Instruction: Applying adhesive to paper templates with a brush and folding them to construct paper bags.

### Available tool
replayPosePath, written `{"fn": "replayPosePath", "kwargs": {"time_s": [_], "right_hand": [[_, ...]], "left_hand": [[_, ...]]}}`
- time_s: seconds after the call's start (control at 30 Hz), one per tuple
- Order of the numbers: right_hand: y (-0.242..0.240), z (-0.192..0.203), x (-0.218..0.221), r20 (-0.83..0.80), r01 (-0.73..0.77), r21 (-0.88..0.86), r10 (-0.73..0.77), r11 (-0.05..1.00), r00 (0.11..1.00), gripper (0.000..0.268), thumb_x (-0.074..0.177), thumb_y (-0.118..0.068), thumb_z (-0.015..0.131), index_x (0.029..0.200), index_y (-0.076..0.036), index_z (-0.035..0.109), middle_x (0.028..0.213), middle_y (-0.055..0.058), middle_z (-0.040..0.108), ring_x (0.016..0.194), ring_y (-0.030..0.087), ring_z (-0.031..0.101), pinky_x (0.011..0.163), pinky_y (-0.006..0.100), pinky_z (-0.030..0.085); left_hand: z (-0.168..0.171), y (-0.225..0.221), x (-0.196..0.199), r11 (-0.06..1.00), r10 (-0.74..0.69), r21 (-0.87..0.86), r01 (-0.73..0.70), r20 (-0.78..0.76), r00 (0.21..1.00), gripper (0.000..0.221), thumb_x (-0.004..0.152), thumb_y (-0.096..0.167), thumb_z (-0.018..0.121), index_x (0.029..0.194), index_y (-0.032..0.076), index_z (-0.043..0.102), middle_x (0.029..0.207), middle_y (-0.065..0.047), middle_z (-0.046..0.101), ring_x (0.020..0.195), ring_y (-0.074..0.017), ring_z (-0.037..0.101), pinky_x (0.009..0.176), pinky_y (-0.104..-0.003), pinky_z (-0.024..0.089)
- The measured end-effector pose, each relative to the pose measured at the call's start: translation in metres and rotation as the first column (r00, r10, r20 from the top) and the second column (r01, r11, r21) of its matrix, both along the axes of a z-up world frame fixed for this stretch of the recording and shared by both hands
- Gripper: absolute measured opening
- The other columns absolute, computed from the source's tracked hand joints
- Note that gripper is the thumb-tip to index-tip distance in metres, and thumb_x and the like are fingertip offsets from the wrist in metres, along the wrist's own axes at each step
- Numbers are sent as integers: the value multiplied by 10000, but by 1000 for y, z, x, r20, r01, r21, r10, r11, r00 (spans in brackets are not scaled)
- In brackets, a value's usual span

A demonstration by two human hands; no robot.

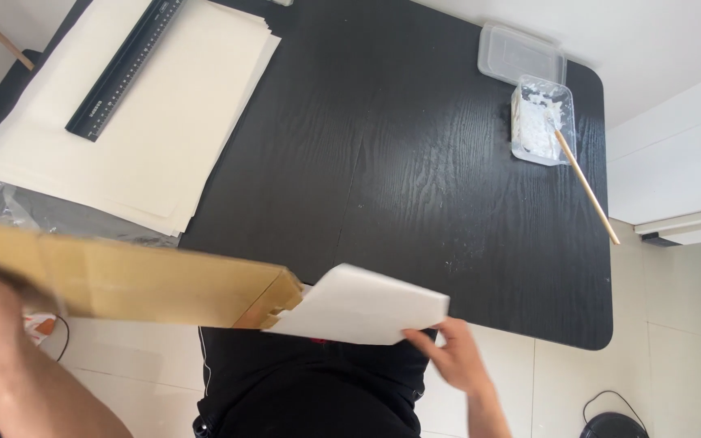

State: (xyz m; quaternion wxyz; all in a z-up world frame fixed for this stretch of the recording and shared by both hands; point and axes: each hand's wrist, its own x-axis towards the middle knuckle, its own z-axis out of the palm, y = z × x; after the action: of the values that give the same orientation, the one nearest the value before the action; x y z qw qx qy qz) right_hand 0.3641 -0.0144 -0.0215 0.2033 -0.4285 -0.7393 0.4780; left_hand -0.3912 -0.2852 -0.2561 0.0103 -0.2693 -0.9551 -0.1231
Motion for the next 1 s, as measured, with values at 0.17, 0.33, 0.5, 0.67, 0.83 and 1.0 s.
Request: {"fn": "replayPosePath", "kwargs": {"time_s": [0.17,0.33,0.5,0.67,0.83,1.0], "right_hand": [[12,-15,62,-101,209,-70,-216,975,971,182,863,-161,759,961,-11,796,949,105,856,866,202,814,776,316,644],[23,-13,86,-98,407,-9,-406,913,909,233,854,-116,773,1040,22,750,955,121,812,831,196,751,751,312,611],[35,16,64,-341,414,17,-384,910,858,317,975,-107,668,1269,-23,585,1007,53,723,1020,146,664,957,312,556],[43,51,27,-348,528,-58,-513,847,785,652,957,-36,598,1541,-42,309,1115,234,684,1105,248,633,1026,427,509],[63,66,0,-390,511,34,-459,859,798,598,1009,-70,598,1491,-160,256,689,2,486,685,64,425,736,222,388],[118,62,-34,-363,423,81,-368,903,856,255,1022,-165,638,1208,-133,468,1103,166,712,1047,198,675,845,304,538]], "left_hand": [[290,177,235,611,-227,778,149,-8,974,175,1243,101,641,1079,68,691,1023,-12,619,986,-126,548,838,-329,430],[321,281,289,689,-441,680,251,118,889,408,1155,258,678,775,147,577,706,37,457,721,-104,382,644,-325,295],[330,352,319,705,-681,546,452,344,646,325,987,229,620,1300,176,549,779,-39,670,728,-193,596,736,-375,459],[290,412,258,751,-650,291,594,160,743,264,950,316,696,1194,213,690,1168,-30,700,1068,-289,625,885,-478,441],[261,425,160,748,-455,368,553,-322,830,263,811,159,858,1039,218,740,1263,-50,584,1155,-320,495,935,-502,325],[232,425,118,908,-288,286,306,-105,952,157,919,216,762,1051,301,770,1286,-69,635,1103,-350,546,877,-538,412]]}}
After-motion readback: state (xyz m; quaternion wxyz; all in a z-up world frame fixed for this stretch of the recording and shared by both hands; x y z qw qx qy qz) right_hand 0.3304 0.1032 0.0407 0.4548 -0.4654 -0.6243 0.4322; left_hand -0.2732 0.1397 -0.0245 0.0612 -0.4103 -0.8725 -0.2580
